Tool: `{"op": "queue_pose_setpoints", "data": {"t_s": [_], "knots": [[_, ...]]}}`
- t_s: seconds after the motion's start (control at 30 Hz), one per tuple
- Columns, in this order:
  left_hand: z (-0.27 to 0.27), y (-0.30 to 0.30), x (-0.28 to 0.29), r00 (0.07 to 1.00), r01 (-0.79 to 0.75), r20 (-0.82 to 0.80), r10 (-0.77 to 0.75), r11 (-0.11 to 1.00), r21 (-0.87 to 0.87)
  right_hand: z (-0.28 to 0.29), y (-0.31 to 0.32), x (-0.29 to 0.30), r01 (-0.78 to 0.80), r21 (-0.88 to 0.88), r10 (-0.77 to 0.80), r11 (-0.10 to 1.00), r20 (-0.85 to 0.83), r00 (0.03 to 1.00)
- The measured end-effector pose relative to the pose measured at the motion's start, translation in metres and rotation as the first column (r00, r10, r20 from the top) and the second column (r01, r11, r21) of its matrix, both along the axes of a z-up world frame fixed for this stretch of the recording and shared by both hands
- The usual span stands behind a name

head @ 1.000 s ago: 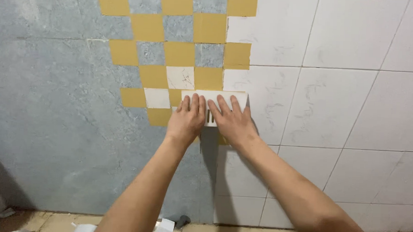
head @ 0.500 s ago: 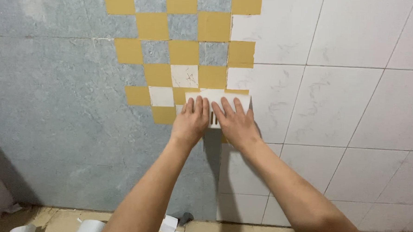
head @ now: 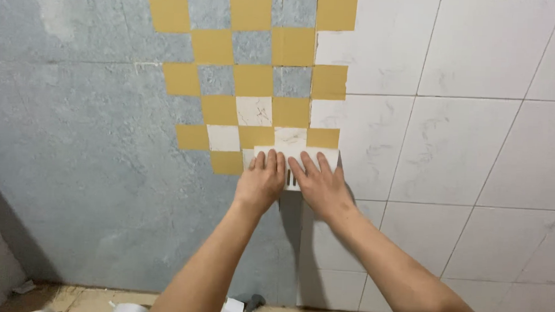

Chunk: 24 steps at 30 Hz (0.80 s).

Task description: Applying small square decorative stickers to a wall in a checkerboard pattern and smoothing them with a squeegee

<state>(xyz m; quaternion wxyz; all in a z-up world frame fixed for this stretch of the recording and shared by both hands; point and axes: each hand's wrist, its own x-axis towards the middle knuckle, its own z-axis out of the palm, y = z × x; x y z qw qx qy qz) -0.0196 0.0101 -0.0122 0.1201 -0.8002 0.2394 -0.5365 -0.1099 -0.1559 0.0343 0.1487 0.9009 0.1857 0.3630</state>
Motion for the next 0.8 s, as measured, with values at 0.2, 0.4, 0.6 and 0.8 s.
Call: {"op": "queue_pose_setpoints", "data": {"t_s": [0.2, 0.4, 0.6, 0.8], "knots": [[0.029, -0.004, 0.003, 0.979, 0.029, 0.200, -0.027, 1.000, -0.007, 0.018, -0.009, 0.008, -0.014, -0.022, 0.018, 1.000, 0.210, 0.978], [0.011, -0.009, -0.013, 0.989, -0.088, -0.117, 0.093, 0.995, 0.046, -0.005, -0.011, 0.015, -0.025, -0.036, 0.029, 0.999, 0.121, 0.992], [0.020, 0.024, -0.059, 0.935, -0.003, -0.352, -0.041, 0.992, -0.123, 0.029, -0.021, -0.011, -0.145, 0.121, 0.144, 0.982, 0.014, 0.989], [0.042, 0.053, -0.063, 0.695, -0.090, -0.296, -0.655, 0.330, -0.940, 0.072, -0.059, 0.020, -0.257, 0.354, 0.136, 0.899, 0.334, 0.933]]}}
